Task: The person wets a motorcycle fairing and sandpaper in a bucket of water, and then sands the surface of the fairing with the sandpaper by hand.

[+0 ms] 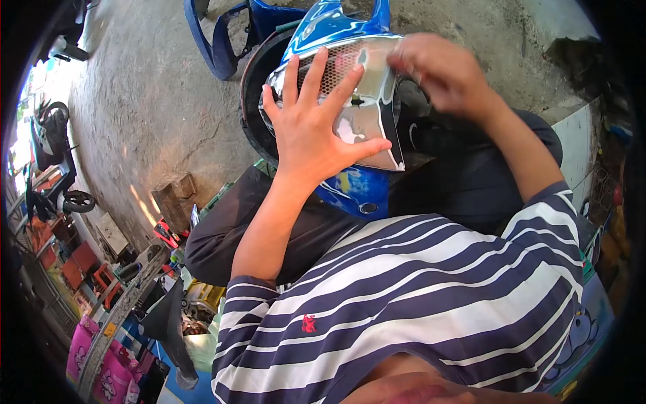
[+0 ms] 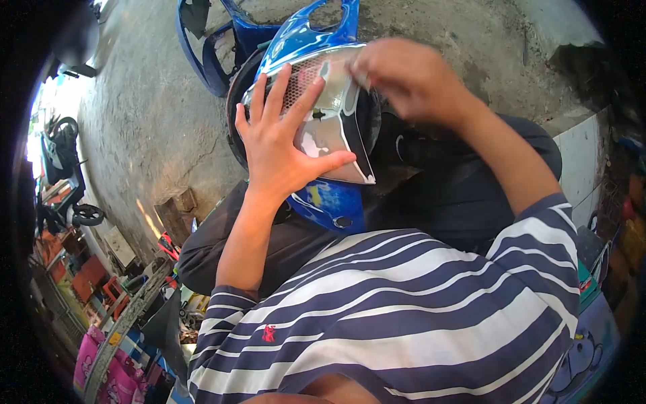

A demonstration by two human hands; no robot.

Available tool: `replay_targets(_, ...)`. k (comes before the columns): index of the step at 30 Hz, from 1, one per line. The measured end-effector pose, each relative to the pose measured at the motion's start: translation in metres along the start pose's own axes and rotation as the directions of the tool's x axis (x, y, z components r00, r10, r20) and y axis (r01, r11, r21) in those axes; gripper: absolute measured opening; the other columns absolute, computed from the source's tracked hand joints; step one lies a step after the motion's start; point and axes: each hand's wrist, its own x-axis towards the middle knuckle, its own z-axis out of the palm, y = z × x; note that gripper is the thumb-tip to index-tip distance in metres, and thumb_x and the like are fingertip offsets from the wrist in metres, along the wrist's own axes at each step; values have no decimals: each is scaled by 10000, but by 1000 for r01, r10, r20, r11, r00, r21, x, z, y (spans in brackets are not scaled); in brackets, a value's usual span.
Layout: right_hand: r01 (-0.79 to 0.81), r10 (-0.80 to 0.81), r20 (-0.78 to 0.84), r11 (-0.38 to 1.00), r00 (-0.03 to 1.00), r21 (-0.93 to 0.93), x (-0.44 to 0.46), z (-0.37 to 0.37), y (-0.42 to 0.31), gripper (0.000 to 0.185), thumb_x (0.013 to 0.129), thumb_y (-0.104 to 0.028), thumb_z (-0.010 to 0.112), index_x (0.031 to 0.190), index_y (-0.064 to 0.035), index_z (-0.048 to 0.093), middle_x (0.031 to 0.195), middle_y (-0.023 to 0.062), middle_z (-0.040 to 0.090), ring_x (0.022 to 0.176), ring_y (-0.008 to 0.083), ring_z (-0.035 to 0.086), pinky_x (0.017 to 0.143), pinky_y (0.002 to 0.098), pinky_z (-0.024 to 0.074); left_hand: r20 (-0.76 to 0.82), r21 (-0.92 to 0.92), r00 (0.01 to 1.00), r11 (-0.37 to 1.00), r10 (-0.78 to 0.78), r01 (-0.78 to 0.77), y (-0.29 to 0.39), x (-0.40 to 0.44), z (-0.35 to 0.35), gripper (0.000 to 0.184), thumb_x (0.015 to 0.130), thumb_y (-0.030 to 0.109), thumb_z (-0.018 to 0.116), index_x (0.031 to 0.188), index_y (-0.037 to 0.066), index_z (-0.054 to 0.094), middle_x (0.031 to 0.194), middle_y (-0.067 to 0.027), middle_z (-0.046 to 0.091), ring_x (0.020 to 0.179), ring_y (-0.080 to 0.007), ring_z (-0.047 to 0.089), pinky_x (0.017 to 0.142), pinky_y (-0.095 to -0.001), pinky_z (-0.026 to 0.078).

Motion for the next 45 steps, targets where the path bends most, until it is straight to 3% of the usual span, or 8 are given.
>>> replay_targets(14,233,-233,49,972,971,5,-5,13,-32,367,793,66,748,1149,-10,713,1243,161,784,1217,402,755,1091,545,598,-8,5,1000,1000,-3,3,-1,0,0,1111,593,812,934,1573,352,687,1771,-114,463,1656,-431,341,1209,-798,230)
replay_targets(18,-65,64,-84,998,994,-11,0,-3,13,391,821,41,809,1193,-57,739,1224,175,773,1118,416,751,998,492,620,-11,-6,1000,1000,7,-7,0,-1,1,1112,593,822,927,1567,342,692,1773,-113,463,1654,-427,348,1207,-789,236)
replay_targets(22,193,-196,57,980,979,52,-5,14,-33,355,820,51,747,1165,-34,731,1246,160,780,1206,420,747,1106,528,584,-15,-3,1000,1000,2,-2,-2,1,1,1107,594,830,920,1564,344,697,1771,-116,464,1655,-428,346,1212,-779,234)
replay_targets(26,-66,58,-92,994,994,-83,4,-5,11,339,805,44,785,1131,-26,723,1258,124,799,1196,391,729,1017,494,602,1,3,1000,1000,4,-4,0,1,0,1110,597,833,918,1571,352,689,1777,-117,456,1657,-428,342,1210,-786,234)
replay_targets(30,173,-172,8,984,985,-32,-2,11,-33,372,800,22,804,1162,-43,749,1262,97,803,1194,374,700,1010,460,601,-6,4,1000,1000,3,-3,0,1,0,1111,599,828,922,1574,350,686,1776,-117,456,1661,-424,338,1208,-793,234)
replay_targets(34,20,-44,-78,957,996,-289,6,-9,4,360,802,-44,854,1152,-80,776,1177,75,795,1175,374,696,996,460,590,-4,-1,1000,1000,-6,6,1,1,-1,1106,596,821,930,1567,351,690,1777,-117,456,1659,-431,341,1212,-792,229)
replay_targets(39,181,-182,-10,981,983,-69,1,10,-39,341,835,-44,847,1167,-107,796,1114,49,809,1170,348,688,1001,476,563,0,-11,1000,1000,3,-3,-1,-1,-1,1104,599,813,931,1573,356,684,1769,-120,466,1651,-434,351,1217,-793,219)
replay_targets(45,59,-79,-77,972,994,-226,0,-1,-5,354,804,-48,854,1146,-105,785,1162,57,798,1176,341,690,1019,472,564,15,7,1000,1000,-3,3,3,0,-2,1110,594,823,925,1572,357,686,1776,-119,456,1659,-435,338,1214,-800,223)
